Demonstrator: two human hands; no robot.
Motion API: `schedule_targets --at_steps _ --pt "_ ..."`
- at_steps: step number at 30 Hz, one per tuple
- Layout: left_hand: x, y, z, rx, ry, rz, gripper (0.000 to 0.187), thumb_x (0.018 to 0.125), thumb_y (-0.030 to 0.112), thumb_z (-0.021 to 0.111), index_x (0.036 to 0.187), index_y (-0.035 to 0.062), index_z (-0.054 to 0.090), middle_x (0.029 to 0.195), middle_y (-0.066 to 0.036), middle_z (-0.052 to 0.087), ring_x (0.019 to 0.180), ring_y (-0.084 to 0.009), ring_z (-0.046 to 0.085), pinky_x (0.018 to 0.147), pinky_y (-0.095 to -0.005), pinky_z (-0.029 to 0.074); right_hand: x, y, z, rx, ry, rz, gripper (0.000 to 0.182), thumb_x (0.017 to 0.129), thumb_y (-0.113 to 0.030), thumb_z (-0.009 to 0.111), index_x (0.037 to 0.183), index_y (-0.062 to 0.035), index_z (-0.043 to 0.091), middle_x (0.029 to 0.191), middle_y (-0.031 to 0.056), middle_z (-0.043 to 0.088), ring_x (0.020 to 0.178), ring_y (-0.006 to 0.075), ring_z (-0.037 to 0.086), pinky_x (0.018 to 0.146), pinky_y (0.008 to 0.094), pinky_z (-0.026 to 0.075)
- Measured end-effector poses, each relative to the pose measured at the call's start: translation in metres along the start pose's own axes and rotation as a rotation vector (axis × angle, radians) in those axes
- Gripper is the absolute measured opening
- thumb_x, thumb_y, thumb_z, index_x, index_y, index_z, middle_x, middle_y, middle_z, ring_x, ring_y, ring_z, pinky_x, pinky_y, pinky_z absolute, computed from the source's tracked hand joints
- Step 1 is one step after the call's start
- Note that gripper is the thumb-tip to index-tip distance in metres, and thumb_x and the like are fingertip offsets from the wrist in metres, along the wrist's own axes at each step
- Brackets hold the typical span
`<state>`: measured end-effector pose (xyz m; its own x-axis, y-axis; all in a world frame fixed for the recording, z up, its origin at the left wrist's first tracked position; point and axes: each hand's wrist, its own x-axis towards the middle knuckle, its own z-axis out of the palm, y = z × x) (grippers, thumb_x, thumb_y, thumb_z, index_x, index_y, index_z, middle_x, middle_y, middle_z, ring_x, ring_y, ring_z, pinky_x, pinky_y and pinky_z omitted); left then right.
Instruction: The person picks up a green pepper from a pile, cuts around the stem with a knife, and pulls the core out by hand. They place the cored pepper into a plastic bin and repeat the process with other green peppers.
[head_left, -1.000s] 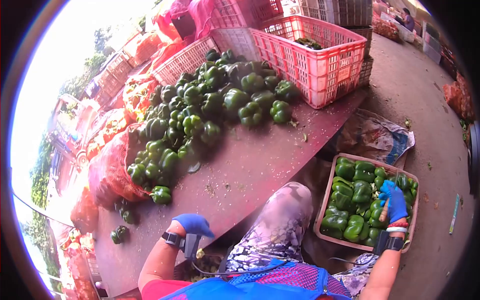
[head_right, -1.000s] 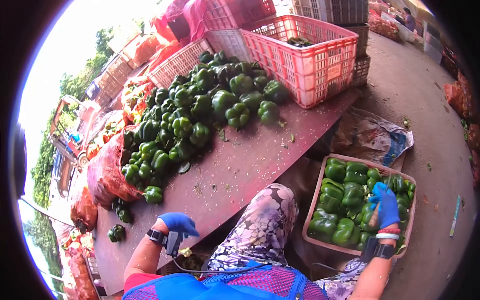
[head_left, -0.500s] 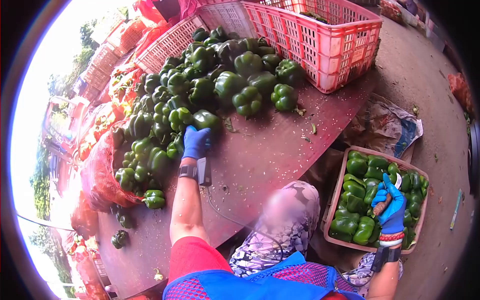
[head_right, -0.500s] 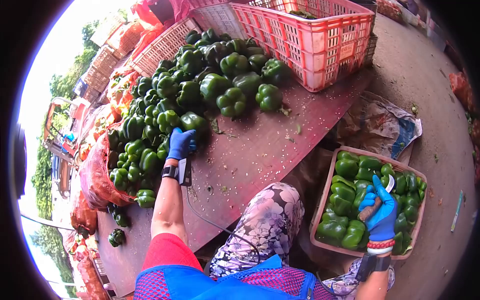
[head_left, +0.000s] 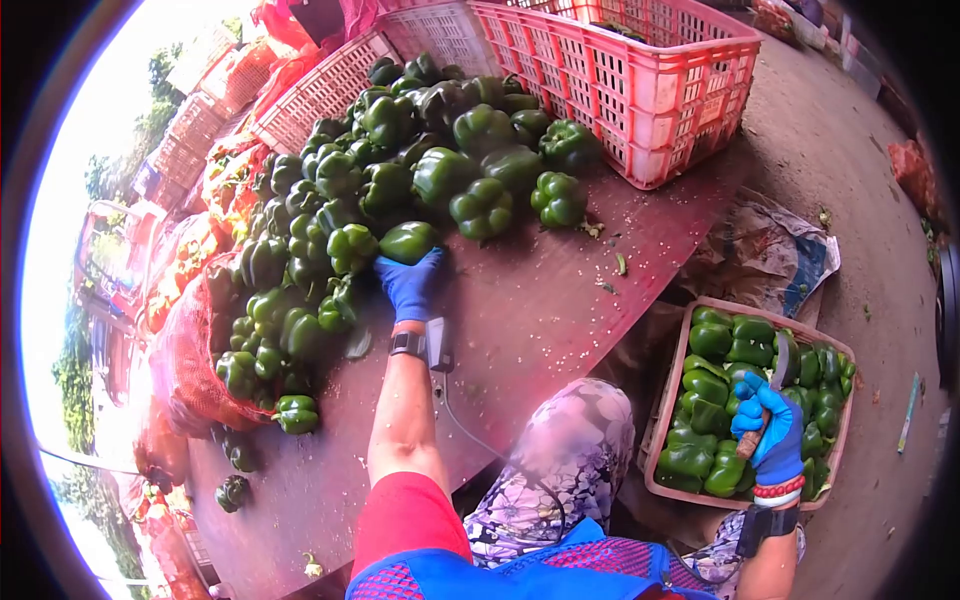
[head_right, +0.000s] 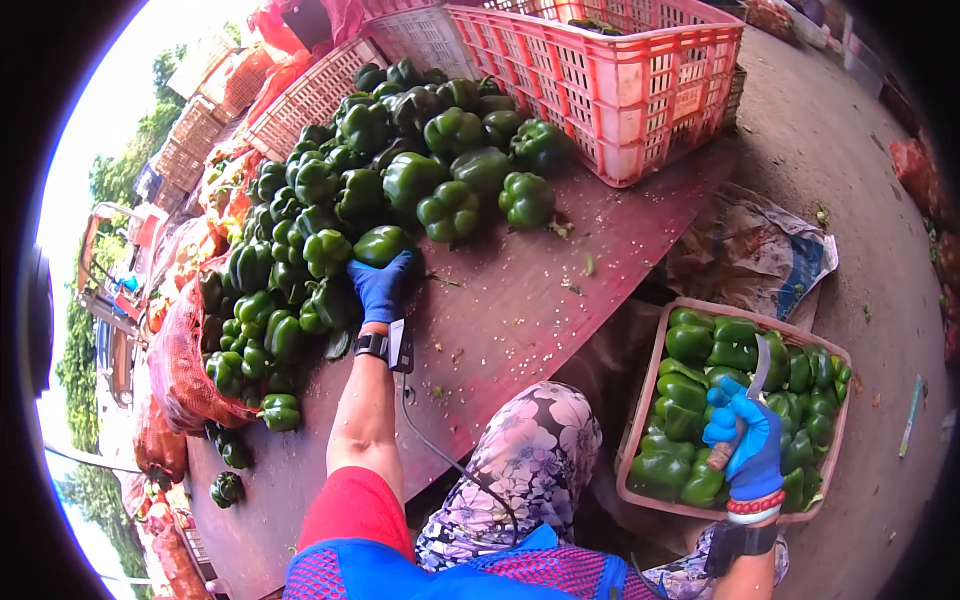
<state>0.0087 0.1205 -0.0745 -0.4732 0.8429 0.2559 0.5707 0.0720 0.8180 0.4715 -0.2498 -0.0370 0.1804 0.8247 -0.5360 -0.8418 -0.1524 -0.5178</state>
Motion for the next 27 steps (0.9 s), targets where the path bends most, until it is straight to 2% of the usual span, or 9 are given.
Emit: schedule_targets --at_steps 7,10,12,15,17,19,20,23,27 --pt "-0.038 0.028 0.002 -0.28 -0.13 0.101 0.088 0.071 0.019 0.088 0.141 0.0051 0.036 0.126 -0.014 0.056 0.107 -0.0249 0.062 0.093 -0.0385 0.053 -0.006 0.007 0.012 -0.165 -0.041 -0.126 0.012 0.097 -0.011 0.063 0.104 -0.0014 0.061 0.103 0.0125 0.064 0.071 0.0113 0.055 0.056 0.0257 0.046" --pt "-0.079 0.051 -0.01 -0.712 -0.5 -0.171 0.079 0.078 0.011 0.08 0.143 0.007 0.035 0.127 -0.014 0.056 0.113 -0.0252 0.061 0.095 -0.0419 0.055 -0.015 0.017 0.04 -0.469 -0.013 -0.247 0.035 0.101 -0.021 0.058 0.129 -0.0003 0.057 0.09 0.0083 0.065 0.059 0.0106 0.057 0.049 0.0254 0.047" --pt "-0.121 0.093 -0.018 -0.86 -0.676 -0.255 0.058 0.08 0.009 0.069 0.135 0.0028 0.049 0.113 -0.008 0.063 0.096 -0.0151 0.065 0.083 -0.0294 0.056 -0.017 0.027 0.055 -0.579 -0.045 -0.245 0.049 0.099 -0.021 0.058 0.142 0.0006 0.049 0.087 0.0061 0.064 0.058 0.0073 0.057 0.051 0.0236 0.049" --pt "-0.179 0.148 -0.025 -0.912 -0.969 -0.316 0.035 0.078 0.008 0.059 0.111 0.0019 0.067 0.101 -0.005 0.068 0.09 -0.0143 0.066 0.081 -0.0289 0.056 -0.019 0.039 0.085 -0.84 -0.143 -0.532 0.063 0.096 -0.016 0.055 0.154 -0.0044 0.033 0.103 0.0138 0.07 0.065 0.0137 0.058 0.061 0.0288 0.05" --pt "-0.214 0.158 -0.016 -0.925 -1.142 -0.305 0.051 0.08 0.01 0.065 0.129 0.002 0.055 0.112 -0.009 0.065 0.097 -0.0187 0.066 0.085 -0.0312 0.056 -0.011 0.052 0.073 -1.103 -0.196 -0.839 0.074 0.094 -0.014 0.058 0.157 -0.0023 0.022 0.096 0.0169 0.069 0.071 0.0261 0.065 0.067 0.0377 0.052" --pt "-0.247 0.165 -0.008 -0.957 -1.248 -0.361 0.068 0.08 0.008 0.071 0.141 0.0037 0.041 0.123 -0.013 0.06 0.103 -0.0232 0.065 0.089 -0.034 0.056 -0.018 0.055 0.082 -1.234 -0.105 -0.809 0.084 0.091 -0.012 0.06 0.159 0.0002 0.012 0.096 0.0209 0.069 0.078 0.0357 0.069 0.073 0.0445 0.054" --pt "-0.279 0.198 -0.017 -0.8 -1.212 -0.257 0.069 0.079 0.005 0.073 0.14 0.0043 0.041 0.121 -0.013 0.06 0.104 -0.0229 0.065 0.09 -0.0346 0.056 -0.032 0.047 0.083 -1.278 -0.014 -0.722 0.088 0.09 -0.012 0.061 0.159 0.0018 0.008 0.099 0.0233 0.068 0.082 0.039 0.069 0.076 0.047 0.055" --pt "-0.308 0.208 -0.005 -0.775 -1.287 -0.142 0.085 0.072 0.012 0.081 0.144 0.0035 0.036 0.123 -0.014 0.058 0.109 -0.0227 0.062 0.094 -0.0349 0.054 -0.024 0.047 0.067 -1.394 0.1 -1.057 0.095 0.089 -0.011 0.062 0.158 0.0055 -0.001 0.108 0.03 0.065 0.094 0.0461 0.067 0.082 0.0507 0.054" --pt "-0.335 0.19 0.025 -0.545 -1.045 0.166 0.11 0.061 0.029 0.089 0.15 0.0014 0.03 0.136 -0.018 0.049 0.123 -0.029 0.054 0.104 -0.0399 0.048 -0.021 0.044 0.051 -1.309 0.136 -0.857 0.098 0.089 -0.008 0.062 0.156 0.0075 -0.008 0.121 0.0343 0.06 0.104 0.048 0.064 0.089 0.0501 0.052"
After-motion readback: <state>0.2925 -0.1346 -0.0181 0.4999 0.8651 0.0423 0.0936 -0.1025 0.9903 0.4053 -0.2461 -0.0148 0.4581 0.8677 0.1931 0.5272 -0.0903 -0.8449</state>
